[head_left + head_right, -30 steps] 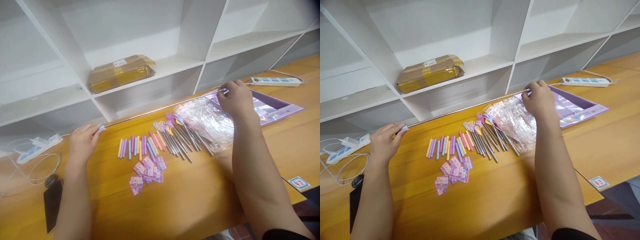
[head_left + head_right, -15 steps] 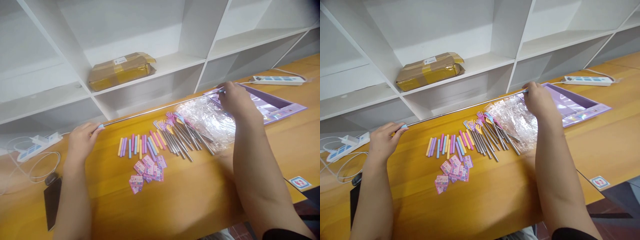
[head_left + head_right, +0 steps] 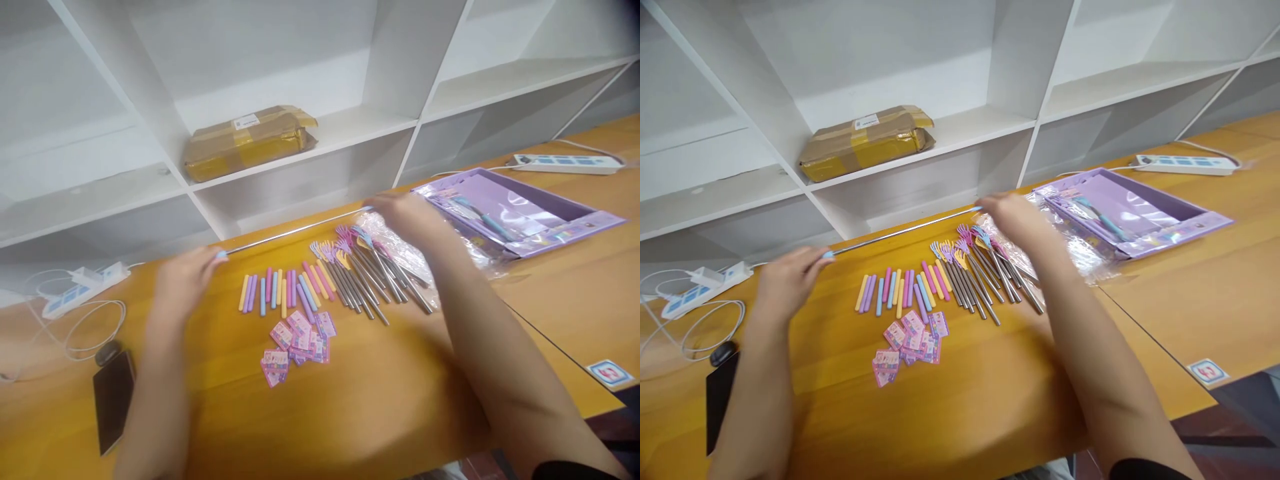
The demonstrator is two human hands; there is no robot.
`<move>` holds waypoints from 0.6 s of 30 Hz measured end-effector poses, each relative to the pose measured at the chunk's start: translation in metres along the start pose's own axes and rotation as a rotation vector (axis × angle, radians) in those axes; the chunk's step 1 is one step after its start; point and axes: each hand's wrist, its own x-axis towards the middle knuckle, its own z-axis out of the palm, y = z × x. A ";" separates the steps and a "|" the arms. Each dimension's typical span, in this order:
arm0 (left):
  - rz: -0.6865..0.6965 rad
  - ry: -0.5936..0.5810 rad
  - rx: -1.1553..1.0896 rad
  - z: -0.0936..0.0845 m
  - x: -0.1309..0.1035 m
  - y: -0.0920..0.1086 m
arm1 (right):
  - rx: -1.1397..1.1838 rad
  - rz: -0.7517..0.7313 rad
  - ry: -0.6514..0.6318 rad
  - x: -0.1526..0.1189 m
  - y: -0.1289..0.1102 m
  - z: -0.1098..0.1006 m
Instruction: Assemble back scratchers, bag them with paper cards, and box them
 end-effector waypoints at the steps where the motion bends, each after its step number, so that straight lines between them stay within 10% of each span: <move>1: -0.009 -0.029 0.027 0.008 0.001 0.023 | 0.005 -0.046 -0.015 0.001 -0.029 0.007; 7: 0.053 -0.363 0.042 0.029 -0.001 0.100 | 0.019 -0.372 -0.347 -0.009 -0.140 0.050; 18: 0.050 -0.397 -0.161 0.013 0.002 0.086 | -0.028 -0.419 -0.357 -0.014 -0.132 0.015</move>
